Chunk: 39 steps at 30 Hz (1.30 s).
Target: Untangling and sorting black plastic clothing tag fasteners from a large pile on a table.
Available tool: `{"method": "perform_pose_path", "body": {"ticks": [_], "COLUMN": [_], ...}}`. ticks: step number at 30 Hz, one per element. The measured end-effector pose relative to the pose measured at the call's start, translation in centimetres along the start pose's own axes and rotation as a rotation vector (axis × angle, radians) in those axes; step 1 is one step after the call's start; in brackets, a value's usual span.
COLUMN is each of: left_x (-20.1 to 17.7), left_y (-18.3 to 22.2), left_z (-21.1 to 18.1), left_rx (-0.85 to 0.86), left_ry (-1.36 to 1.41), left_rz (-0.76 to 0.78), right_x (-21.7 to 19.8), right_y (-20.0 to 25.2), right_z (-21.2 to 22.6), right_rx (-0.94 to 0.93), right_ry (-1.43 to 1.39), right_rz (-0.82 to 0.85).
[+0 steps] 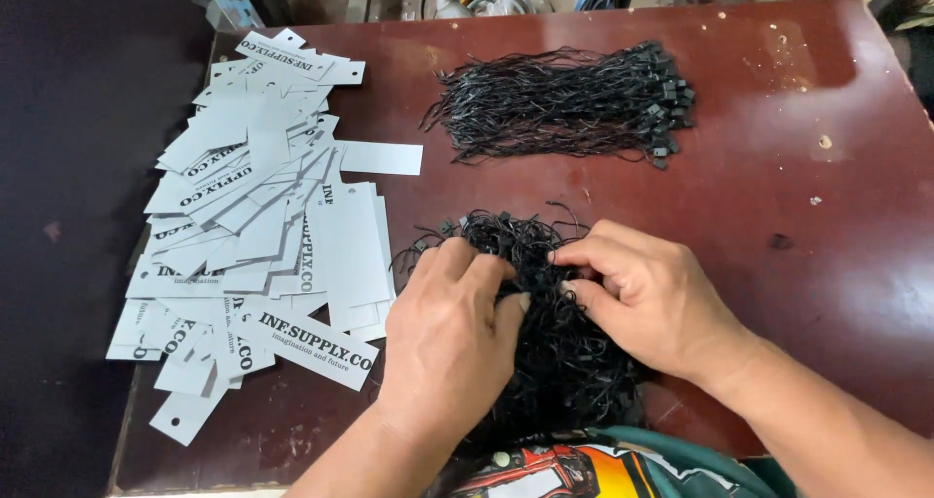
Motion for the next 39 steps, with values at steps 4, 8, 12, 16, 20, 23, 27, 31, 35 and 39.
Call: {"method": "perform_pose_path", "body": {"ticks": [4, 8, 12, 16, 20, 23, 27, 31, 35, 39], "left_x": [-0.4, -2.5, -1.6, -2.3, -3.5, -5.9, -7.3, -4.8, -2.6, -2.2], "left_y": [-0.9, -1.4, -1.8, -1.6, -1.7, -2.0, -1.8, -2.0, -2.8, -2.9], "left_z": [0.6, -1.4, -1.6, -2.5, -4.3, -6.5, -8.3, -8.9, -7.8, -6.7], "left_rx": [-0.147, 0.066, 0.048, 0.022, 0.208, 0.352, 0.442, 0.379, 0.045, -0.139], "left_ry": [0.055, -0.083, -0.143, -0.087, -0.296, -0.327, -0.139, -0.160, 0.066, 0.283], "left_rz": [0.047, -0.123, 0.169, 0.295, 0.186, -0.016, -0.097, 0.040, 0.400, 0.333], "right_x": [-0.2, -0.9, -1.3, -1.1, -1.9, -2.5, -3.0, -3.8, -2.6, -2.5], "right_y": [0.2, 0.3, 0.5, 0.6, 1.0, 1.3, 1.5, 0.5, -0.4, 0.2], "right_z": [0.0, -0.1, 0.0, 0.0, -0.6, -0.8, 1.0, 5.4, 5.7, 7.2], "right_rx": [0.016, 0.019, -0.008, -0.015, 0.057, 0.098, -0.024, -0.023, 0.134, -0.167], "right_ry": [0.014, -0.070, -0.108, -0.096, -0.142, -0.184, -0.142, -0.264, -0.127, 0.033], "right_rz": [-0.040, -0.073, -0.098, -0.087, -0.182, -0.238, -0.304, -0.239, -0.087, -0.216]}}
Point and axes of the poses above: each hand's wrist, its own y-axis away from the middle knuckle, its own x-axis out of the palm, z = x × y, the point moved 7 cm from there along -y, towards the middle knuckle, and after that the axes turned 1 degree about -z, right-handed, at the moved point
